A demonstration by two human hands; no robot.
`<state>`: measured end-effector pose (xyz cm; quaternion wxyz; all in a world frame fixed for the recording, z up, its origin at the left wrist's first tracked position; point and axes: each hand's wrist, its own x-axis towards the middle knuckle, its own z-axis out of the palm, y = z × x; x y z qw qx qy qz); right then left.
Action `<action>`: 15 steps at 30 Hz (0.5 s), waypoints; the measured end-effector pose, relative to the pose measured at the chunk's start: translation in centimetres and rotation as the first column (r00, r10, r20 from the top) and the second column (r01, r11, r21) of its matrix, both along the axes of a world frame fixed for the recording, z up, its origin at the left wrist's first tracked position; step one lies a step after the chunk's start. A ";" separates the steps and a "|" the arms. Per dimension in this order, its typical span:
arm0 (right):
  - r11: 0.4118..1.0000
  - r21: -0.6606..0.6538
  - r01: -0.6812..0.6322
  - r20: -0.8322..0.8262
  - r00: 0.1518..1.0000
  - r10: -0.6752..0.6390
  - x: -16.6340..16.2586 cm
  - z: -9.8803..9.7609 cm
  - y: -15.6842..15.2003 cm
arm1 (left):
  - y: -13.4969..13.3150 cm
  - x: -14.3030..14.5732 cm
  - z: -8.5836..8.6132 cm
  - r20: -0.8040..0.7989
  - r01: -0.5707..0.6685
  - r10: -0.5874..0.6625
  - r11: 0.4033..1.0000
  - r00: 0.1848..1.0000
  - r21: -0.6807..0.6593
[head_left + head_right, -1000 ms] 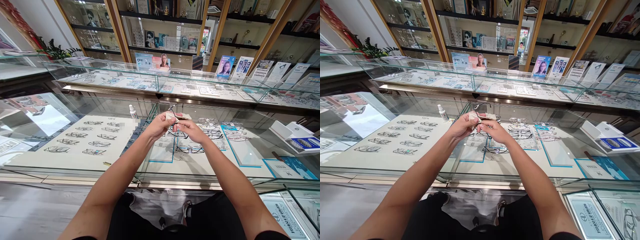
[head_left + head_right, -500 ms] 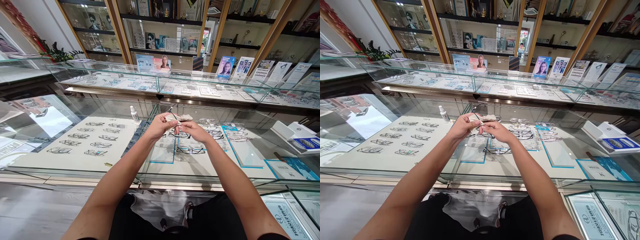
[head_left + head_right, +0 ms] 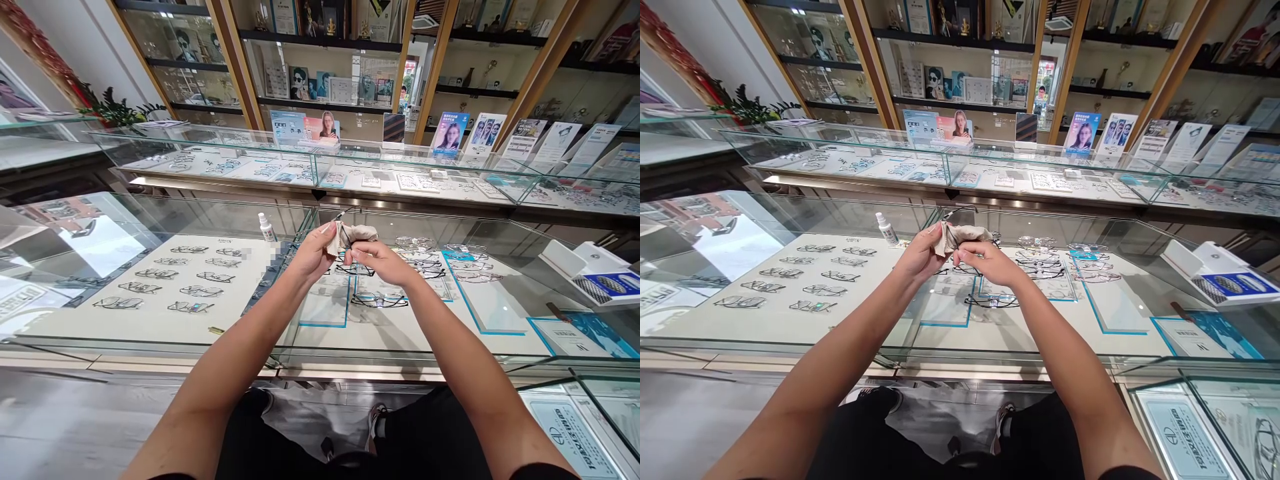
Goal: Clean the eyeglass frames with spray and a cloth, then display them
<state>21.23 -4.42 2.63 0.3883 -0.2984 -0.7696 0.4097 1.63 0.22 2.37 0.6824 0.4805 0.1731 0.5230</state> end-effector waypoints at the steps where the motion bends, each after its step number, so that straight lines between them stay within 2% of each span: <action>1: 1.000 0.006 0.000 0.011 1.000 0.000 0.0 0.0 0.0 | 0.1 -0.1 -0.1 0.002 -0.007 0.007 1.000 1.000 -0.009; 6: 1.000 -0.014 0.007 -0.031 0.999 -0.008 -0.2 -0.3 0.0 | 0.1 -0.5 0.0 -0.013 -0.057 0.057 0.998 0.998 0.004; 8: 0.999 -0.035 0.013 -0.068 0.998 -0.016 -0.3 -0.4 0.0 | -0.2 -0.5 0.2 -0.050 -0.019 0.021 0.999 0.999 0.041; 12: 0.996 -0.089 -0.017 -0.159 0.987 0.003 -0.5 -0.4 0.1 | -0.9 -0.3 0.7 -0.156 0.134 -0.117 0.985 0.981 0.106; 15: 0.992 -0.121 -0.046 -0.199 0.980 0.021 -0.4 -0.1 0.1 | -1.3 -0.2 0.9 -0.167 0.107 -0.081 0.982 0.983 0.155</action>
